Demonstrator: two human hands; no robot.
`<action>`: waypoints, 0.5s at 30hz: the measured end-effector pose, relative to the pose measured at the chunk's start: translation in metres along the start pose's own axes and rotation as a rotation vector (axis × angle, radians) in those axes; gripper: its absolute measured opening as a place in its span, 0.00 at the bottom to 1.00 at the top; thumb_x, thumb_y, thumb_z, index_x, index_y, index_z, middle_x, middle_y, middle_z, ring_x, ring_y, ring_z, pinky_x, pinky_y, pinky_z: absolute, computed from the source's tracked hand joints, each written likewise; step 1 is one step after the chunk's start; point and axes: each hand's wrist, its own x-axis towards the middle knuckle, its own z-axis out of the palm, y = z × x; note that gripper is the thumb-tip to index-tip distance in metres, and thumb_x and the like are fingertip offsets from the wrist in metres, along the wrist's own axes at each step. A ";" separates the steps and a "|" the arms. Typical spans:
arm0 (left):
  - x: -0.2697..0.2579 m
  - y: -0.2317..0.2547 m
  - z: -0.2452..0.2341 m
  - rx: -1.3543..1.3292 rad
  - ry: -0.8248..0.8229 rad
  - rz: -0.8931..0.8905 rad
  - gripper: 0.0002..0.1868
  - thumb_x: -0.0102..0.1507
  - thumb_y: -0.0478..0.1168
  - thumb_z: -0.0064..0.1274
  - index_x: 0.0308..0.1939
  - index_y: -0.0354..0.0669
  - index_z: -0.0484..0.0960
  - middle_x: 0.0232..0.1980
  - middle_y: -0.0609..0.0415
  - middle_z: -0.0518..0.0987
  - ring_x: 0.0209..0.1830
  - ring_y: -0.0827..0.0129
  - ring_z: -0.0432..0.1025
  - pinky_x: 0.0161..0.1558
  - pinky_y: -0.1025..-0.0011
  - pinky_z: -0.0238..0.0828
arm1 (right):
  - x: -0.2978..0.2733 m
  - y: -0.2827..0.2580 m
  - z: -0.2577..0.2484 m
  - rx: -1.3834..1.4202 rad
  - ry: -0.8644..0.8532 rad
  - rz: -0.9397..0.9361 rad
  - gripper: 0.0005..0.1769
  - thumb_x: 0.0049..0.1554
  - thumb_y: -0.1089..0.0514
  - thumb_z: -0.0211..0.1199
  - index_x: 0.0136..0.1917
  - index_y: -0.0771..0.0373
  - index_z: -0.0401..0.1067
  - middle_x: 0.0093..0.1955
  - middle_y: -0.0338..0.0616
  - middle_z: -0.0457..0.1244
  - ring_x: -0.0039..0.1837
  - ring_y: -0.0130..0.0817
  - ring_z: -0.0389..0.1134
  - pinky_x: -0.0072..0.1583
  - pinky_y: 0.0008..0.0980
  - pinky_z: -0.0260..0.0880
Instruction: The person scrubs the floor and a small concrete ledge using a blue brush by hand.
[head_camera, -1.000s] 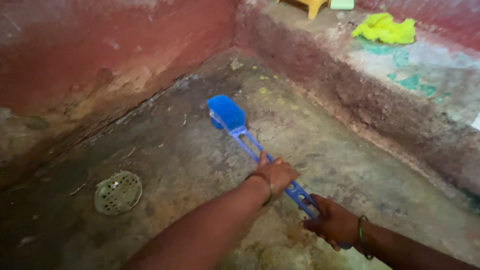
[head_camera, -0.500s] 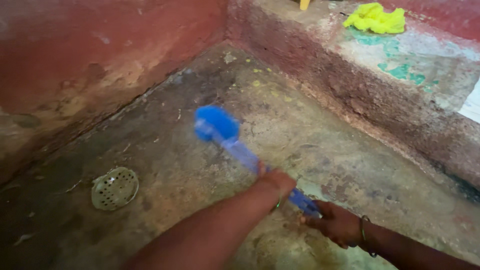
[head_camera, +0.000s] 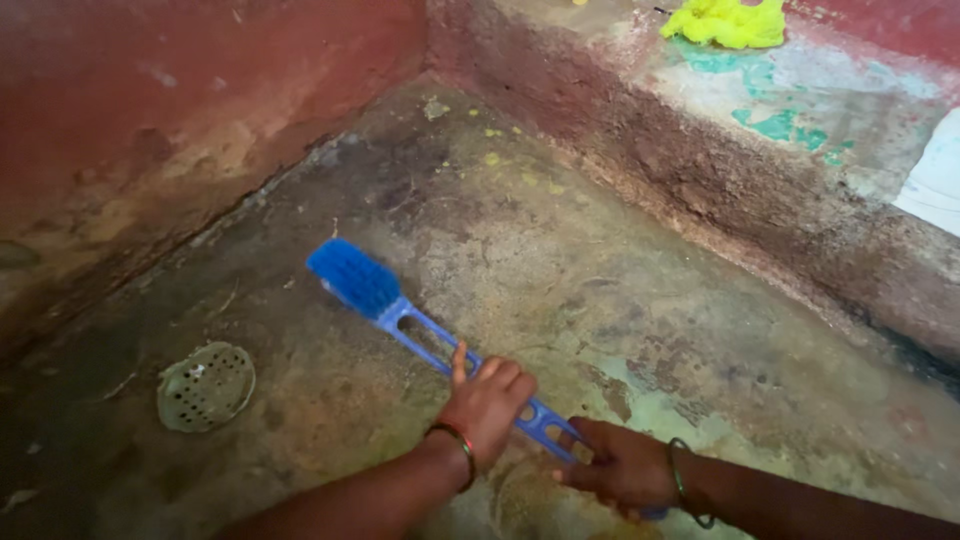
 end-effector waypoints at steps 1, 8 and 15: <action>0.004 0.001 -0.003 0.004 0.000 0.000 0.21 0.61 0.29 0.50 0.57 0.49 0.73 0.62 0.53 0.70 0.75 0.59 0.56 0.75 0.27 0.23 | -0.001 0.001 -0.003 -0.061 0.065 -0.001 0.26 0.59 0.40 0.64 0.63 0.55 0.65 0.30 0.36 0.61 0.28 0.26 0.60 0.32 0.30 0.62; 0.120 -0.004 -0.033 0.145 -0.232 -0.003 0.27 0.69 0.36 0.42 0.73 0.60 0.65 0.73 0.54 0.64 0.79 0.55 0.49 0.74 0.27 0.25 | 0.012 -0.013 -0.039 -0.006 0.410 0.014 0.21 0.58 0.44 0.61 0.58 0.56 0.68 0.29 0.42 0.60 0.25 0.33 0.58 0.30 0.38 0.61; 0.092 -0.009 0.000 0.095 0.078 0.137 0.25 0.61 0.32 0.49 0.63 0.49 0.72 0.65 0.50 0.70 0.73 0.55 0.56 0.70 0.25 0.33 | 0.018 -0.001 -0.031 -0.037 0.343 0.062 0.19 0.58 0.43 0.63 0.58 0.52 0.67 0.29 0.40 0.63 0.26 0.29 0.63 0.30 0.32 0.66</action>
